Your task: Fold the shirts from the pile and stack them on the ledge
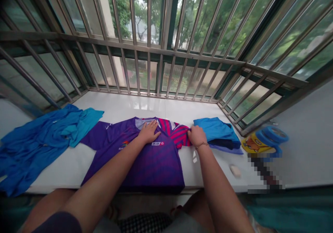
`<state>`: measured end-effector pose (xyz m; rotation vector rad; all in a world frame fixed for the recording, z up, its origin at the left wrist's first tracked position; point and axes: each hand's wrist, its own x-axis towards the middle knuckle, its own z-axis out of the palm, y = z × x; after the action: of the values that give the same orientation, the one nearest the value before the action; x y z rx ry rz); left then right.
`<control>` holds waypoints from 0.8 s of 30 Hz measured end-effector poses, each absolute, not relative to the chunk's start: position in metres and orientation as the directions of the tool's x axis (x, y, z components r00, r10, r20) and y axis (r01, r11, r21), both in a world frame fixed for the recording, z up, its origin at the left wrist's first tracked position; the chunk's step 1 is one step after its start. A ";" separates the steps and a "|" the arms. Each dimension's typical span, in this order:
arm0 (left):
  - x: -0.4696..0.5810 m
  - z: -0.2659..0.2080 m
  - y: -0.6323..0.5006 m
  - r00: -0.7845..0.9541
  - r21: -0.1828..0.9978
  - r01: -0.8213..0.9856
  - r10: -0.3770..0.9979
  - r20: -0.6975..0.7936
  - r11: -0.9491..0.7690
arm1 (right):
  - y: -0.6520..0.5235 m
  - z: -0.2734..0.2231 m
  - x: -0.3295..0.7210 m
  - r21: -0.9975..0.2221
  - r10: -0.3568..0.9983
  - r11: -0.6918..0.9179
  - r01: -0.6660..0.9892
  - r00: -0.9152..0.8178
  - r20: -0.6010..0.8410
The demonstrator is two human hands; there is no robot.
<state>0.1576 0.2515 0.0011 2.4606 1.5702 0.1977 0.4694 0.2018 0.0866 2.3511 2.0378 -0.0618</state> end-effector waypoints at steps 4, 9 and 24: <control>0.166 0.005 0.257 0.360 0.246 0.896 0.929 0.088 -0.371 | 0.203 0.094 0.479 -0.096 0.975 -0.219 0.971 0.221 0.007; 0.166 0.004 0.266 0.110 0.271 0.950 0.978 0.177 -0.156 | 0.207 0.092 0.480 -0.183 0.966 -0.241 0.953 0.254 0.051; 0.151 -0.002 0.290 0.248 0.341 0.872 0.918 0.309 -0.351 | 0.182 0.108 0.430 -0.319 0.960 0.015 0.948 0.075 0.268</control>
<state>0.1511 0.2895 -0.0017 2.4017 1.7287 0.7061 0.4295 0.1821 0.1083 2.5641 2.4844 -0.0548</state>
